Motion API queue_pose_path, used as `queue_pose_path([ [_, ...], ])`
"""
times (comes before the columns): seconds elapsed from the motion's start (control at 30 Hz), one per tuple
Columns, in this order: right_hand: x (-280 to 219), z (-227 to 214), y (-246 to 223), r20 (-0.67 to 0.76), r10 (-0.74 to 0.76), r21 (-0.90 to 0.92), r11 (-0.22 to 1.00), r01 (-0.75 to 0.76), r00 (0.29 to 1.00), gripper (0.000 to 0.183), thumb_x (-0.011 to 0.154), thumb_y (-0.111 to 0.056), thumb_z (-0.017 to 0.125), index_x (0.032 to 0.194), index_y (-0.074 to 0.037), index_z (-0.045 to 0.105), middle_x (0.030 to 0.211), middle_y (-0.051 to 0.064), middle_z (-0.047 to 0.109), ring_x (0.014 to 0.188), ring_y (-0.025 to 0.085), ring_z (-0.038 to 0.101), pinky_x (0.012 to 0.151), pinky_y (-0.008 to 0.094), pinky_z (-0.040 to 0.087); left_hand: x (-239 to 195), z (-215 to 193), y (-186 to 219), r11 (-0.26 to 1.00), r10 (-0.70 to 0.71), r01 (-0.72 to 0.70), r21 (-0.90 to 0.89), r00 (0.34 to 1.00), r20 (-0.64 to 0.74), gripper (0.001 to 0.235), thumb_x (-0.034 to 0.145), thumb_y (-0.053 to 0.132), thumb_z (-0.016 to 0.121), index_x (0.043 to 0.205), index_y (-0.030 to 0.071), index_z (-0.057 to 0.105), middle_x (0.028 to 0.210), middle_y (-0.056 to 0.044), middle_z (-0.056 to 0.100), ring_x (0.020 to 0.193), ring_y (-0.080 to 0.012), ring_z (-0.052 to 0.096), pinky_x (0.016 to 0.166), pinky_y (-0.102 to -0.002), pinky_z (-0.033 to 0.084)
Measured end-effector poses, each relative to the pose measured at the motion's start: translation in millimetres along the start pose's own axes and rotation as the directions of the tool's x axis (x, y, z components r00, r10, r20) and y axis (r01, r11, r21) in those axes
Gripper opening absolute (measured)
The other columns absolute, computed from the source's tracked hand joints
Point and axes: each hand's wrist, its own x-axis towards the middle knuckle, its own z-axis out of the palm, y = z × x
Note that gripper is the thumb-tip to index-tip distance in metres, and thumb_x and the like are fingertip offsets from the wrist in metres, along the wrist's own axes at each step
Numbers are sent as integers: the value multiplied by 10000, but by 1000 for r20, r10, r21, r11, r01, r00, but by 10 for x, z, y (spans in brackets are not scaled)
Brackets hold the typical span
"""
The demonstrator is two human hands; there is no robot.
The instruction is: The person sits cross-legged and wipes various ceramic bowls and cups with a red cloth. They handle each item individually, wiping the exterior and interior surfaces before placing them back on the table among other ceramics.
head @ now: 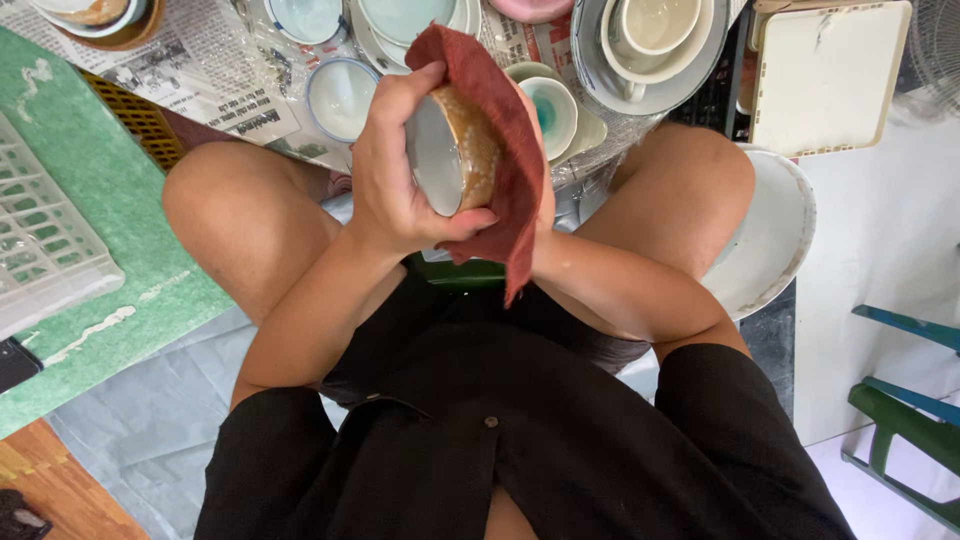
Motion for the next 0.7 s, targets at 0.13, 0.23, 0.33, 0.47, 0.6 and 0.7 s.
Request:
queue_pose_path([
  [0.13,115,-107,-77,31,33,52,998,-35,999,631,1062,-281,678,1563,-35,384,1501,108,490,1378,217,536,1202,369,452,129,-129,3,983,174,-177,42,983,58,1048,774,483,1049,1525,101,425,1313,-118,526,1166,-264,549,1024,-368,483],
  [0.23,256,-166,-156,111,58,80,995,-67,992,635,1056,-280,681,1559,-25,388,1501,111,501,1386,211,544,1209,368,455,204,-252,4,963,233,-248,106,963,133,969,759,430,1081,1489,137,515,1362,-99,532,1191,-270,527,1018,-383,452],
  [0.33,330,-178,-200,180,152,126,976,-177,972,640,1051,-280,685,1555,-14,392,1502,114,513,1393,205,552,1216,367,458,240,-355,-13,946,238,-276,170,947,217,867,743,350,1065,1441,137,596,1401,-91,543,1209,-302,522,1019,-409,429],
  [0.47,215,-263,-279,164,348,477,791,-382,923,647,1024,-285,706,1529,9,427,1473,119,561,1370,196,589,1202,360,475,198,-356,-36,955,211,-255,150,943,257,762,726,248,1022,1373,120,640,1417,-78,531,1223,-343,486,1046,-427,423],
  [0.6,224,-349,-245,296,279,295,883,-366,913,662,1030,-307,717,1539,15,440,1281,78,631,1171,143,621,1073,333,525,167,-382,-72,971,187,-218,95,947,260,745,679,193,956,1343,69,641,1377,-94,570,1216,-354,481,1081,-460,420],
  [0.7,201,-381,-239,354,315,239,880,-411,881,725,983,-336,757,1521,36,444,1244,79,645,1144,150,637,1066,348,540,150,-353,-38,954,231,-259,148,956,181,606,720,233,943,1221,44,659,1226,-99,616,1100,-330,527,1049,-464,423],
])
